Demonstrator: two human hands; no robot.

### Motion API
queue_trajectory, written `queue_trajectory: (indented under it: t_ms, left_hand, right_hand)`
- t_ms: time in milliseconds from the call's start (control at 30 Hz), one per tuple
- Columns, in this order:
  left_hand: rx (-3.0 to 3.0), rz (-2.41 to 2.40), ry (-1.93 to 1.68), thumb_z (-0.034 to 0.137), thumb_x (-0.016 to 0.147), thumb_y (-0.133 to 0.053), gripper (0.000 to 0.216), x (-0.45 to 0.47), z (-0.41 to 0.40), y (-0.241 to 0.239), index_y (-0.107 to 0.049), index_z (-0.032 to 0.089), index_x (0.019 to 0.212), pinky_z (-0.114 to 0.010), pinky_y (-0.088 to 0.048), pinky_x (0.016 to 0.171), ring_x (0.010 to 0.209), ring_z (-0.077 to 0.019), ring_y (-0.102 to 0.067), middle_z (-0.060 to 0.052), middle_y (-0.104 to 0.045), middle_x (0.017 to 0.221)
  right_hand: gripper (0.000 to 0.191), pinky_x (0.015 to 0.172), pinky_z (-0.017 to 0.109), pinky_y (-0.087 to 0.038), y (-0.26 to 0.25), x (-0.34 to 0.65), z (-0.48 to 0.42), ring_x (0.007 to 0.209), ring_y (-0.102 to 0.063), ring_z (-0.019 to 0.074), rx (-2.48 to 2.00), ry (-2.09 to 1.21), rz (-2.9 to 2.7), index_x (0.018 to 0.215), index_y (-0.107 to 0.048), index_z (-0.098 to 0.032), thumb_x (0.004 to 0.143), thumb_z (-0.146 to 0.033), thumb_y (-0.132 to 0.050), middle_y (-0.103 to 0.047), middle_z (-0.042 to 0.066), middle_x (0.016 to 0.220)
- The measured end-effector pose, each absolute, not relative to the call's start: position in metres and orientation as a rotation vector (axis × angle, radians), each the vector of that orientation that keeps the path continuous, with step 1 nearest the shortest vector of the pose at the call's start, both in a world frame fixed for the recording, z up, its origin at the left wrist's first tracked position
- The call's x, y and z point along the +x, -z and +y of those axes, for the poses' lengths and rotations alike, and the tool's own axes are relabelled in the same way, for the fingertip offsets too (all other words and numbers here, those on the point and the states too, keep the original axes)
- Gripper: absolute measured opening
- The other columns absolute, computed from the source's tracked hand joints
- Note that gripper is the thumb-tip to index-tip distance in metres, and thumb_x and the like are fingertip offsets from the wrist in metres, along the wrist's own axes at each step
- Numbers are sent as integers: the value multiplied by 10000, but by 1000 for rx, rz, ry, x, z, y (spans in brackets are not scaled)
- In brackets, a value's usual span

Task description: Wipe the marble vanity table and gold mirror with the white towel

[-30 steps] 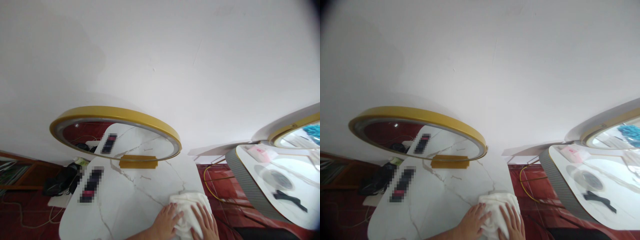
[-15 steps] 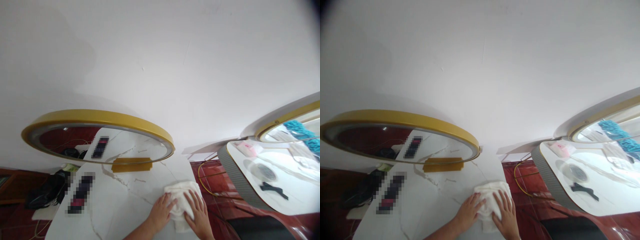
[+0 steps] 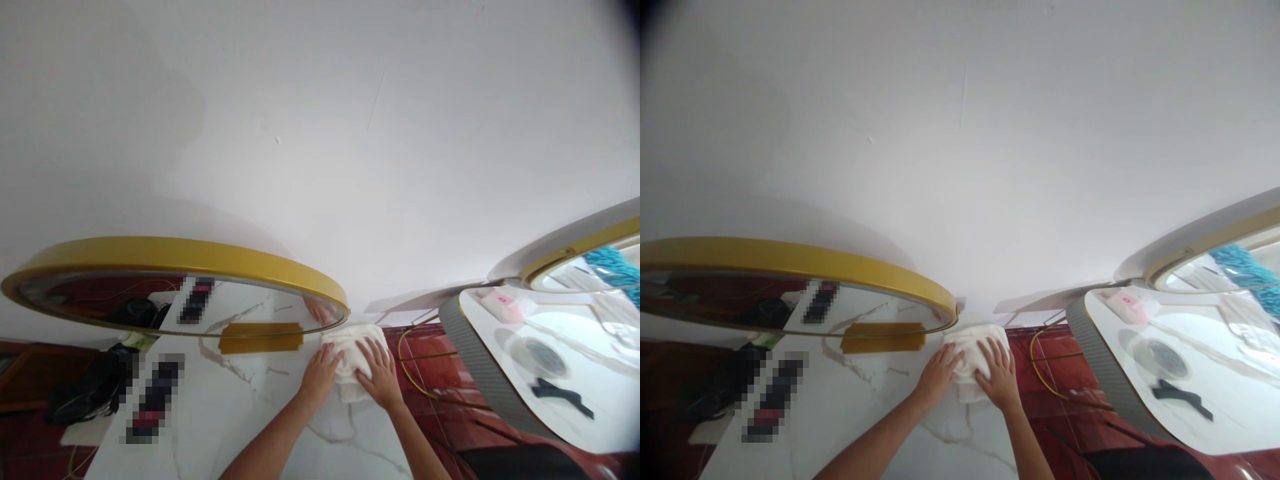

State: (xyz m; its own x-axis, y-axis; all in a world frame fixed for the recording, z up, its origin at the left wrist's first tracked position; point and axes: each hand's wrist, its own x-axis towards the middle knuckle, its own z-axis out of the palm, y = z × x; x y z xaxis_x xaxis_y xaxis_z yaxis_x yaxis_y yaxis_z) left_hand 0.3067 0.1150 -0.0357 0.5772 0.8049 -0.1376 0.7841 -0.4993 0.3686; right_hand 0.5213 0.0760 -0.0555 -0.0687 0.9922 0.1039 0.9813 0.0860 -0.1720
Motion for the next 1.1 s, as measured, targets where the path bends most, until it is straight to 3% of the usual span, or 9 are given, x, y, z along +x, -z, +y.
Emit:
queue_trajectory:
  t_ms: [533, 1100]
  left_hand:
    - [2321, 1292, -23, 31, 814, -341, 639, 311, 132, 34, -283, 251, 1411, -463, -253, 1100, 1375, -243, -181, -50, -168, 1517]
    - [2427, 1098, 21, 249, 798, -534, 829, 274, -1, 63, -24, 282, 1452, -514, -263, 1077, 1382, -325, -82, -79, 20, 1533]
  right_hand:
    - [649, 1082, 519, -131, 56, 518, 95, 1374, -136, 265, -2050, -39, -2149, 1423, -208, -347, 835, -507, -432, -208, -8, 1498]
    - [683, 1079, 514, -151, 54, 497, -41, 1361, -194, 292, -2010, -99, -2141, 1429, -182, -349, 827, -560, -426, -229, -8, 1491]
